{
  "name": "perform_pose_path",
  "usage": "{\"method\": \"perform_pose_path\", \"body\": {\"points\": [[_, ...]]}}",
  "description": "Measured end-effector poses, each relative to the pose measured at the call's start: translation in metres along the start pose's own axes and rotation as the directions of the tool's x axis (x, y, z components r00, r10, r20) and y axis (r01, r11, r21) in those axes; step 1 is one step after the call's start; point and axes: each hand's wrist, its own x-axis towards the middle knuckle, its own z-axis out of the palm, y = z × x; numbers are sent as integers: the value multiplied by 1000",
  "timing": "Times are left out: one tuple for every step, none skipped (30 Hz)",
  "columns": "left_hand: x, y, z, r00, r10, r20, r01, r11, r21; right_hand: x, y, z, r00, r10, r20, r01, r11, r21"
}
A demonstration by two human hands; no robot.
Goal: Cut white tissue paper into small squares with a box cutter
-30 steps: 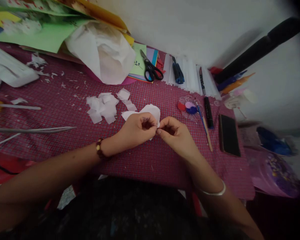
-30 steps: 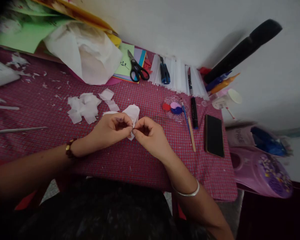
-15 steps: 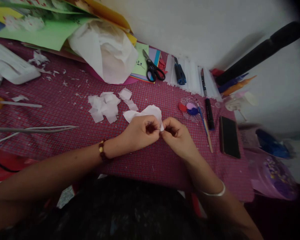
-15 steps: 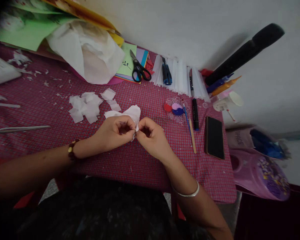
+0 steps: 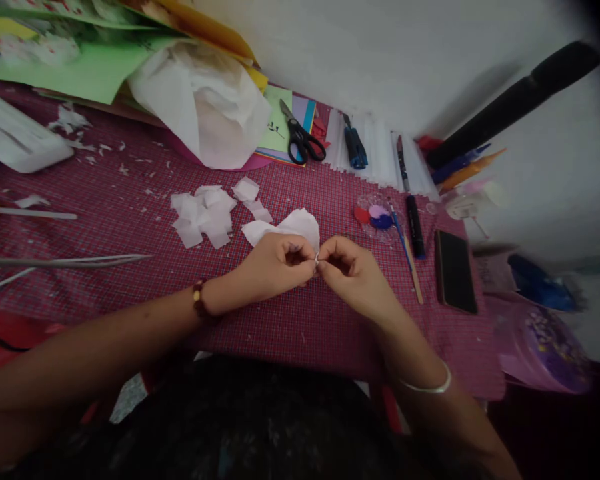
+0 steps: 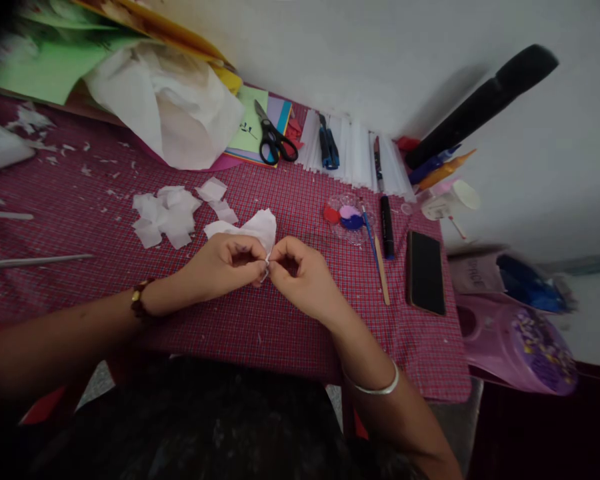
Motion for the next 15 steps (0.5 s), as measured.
{"method": "perform_pose_path", "body": {"points": [[0,0,0,1000,5,-4,-5,1000,1,0,0,0,1000,-1,-1,1,1000,-12],[0,-1,1,1000,7,-5,-7,1000,1,0,1,1,1000,-2,-2,2,1000,-25],[0,-1,1,1000,6,-2,-6,1000,0,0,1,2,1000,-1,-1,1,999,-35],[0,-1,1,1000,5,2,-5,1000,0,0,0,2,1000,2,2,-2,999,-43],[0,-1,2,1000,2,6,-2,1000,3,0,0,3,1000,6,7,-5,999,-50],[-1,0,2,1000,-2,10,2,1000,10,0,0,4,1000,8,10,-8,998,-58],[-1,0,2,1000,-9,15,9,1000,19,-1,-1,4,1000,11,10,-11,998,-66],[-2,1,1,1000,-18,21,18,1000,26,-1,-1,5,1000,16,8,-15,997,-74],[-2,2,1,999,-28,30,27,999,29,-1,-1,5,1000,21,5,-21,996,-81],[-2,2,1,999,-35,38,34,999,30,-1,-1,5,1000,26,0,-26,996,-83],[-3,2,0,998,-36,45,35,999,28,-1,-1,6,1000,31,-3,-31,996,-80],[-3,2,0,998,-30,50,29,999,23,0,-1,6,999,32,-4,-33,997,-72],[-3,2,0,998,-22,53,21,1000,16,0,-1,6,999,34,-3,-34,998,-60],[-3,1,0,998,-14,54,14,1000,6,0,0,5,999,34,-2,-34,998,-45],[-3,1,0,998,-10,54,10,1000,-4,0,0,5,999,36,-2,-36,999,-29]]}}
